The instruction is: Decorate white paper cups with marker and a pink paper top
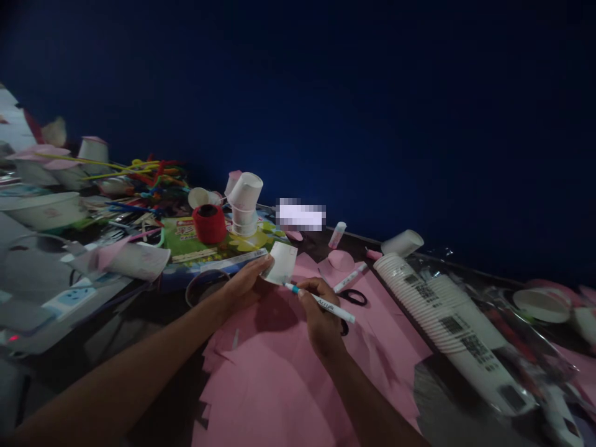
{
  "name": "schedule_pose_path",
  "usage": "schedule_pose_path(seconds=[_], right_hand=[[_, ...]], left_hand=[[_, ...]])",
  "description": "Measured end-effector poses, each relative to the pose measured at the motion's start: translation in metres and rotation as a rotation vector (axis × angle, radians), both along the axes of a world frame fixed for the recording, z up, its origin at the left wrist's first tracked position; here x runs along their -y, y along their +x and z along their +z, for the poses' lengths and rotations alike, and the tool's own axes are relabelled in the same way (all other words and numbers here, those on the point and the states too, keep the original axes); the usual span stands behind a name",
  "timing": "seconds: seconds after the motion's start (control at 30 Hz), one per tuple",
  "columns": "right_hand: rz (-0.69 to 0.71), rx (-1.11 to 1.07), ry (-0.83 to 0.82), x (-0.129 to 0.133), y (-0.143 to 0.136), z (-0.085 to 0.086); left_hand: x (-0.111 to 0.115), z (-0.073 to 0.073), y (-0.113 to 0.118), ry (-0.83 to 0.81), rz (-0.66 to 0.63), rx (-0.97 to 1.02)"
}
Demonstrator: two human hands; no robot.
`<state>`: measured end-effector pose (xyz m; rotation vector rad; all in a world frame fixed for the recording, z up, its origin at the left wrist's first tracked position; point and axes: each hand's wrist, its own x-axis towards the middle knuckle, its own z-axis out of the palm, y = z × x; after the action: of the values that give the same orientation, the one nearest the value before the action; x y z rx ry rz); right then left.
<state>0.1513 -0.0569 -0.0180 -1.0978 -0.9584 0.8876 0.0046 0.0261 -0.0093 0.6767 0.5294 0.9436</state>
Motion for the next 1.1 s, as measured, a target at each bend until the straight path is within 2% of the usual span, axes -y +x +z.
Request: schedule_pose_path(seconds=[0.2, 0.4, 0.63, 1.1], right_hand=[[0.001, -0.032, -0.012, 0.0001, 0.0002, -0.0001], [0.011, -0.029, -0.038, -0.0010, -0.0010, 0.0014], [0.018, -0.180, -0.029, -0.0027, -0.0007, 0.0034], [0.025, -0.155, -0.044, -0.0022, -0.0022, 0.0035]], left_hand=[[0.0002, 0.0016, 0.0008, -0.032, 0.033, -0.004], [0.0009, 0.0038, 0.0008, -0.006, 0.014, 0.015], [-0.0014, -0.0003, 0.0004, -0.026, 0.013, 0.025], [0.0001, 0.0042, 0.0012, -0.018, 0.007, 0.019]])
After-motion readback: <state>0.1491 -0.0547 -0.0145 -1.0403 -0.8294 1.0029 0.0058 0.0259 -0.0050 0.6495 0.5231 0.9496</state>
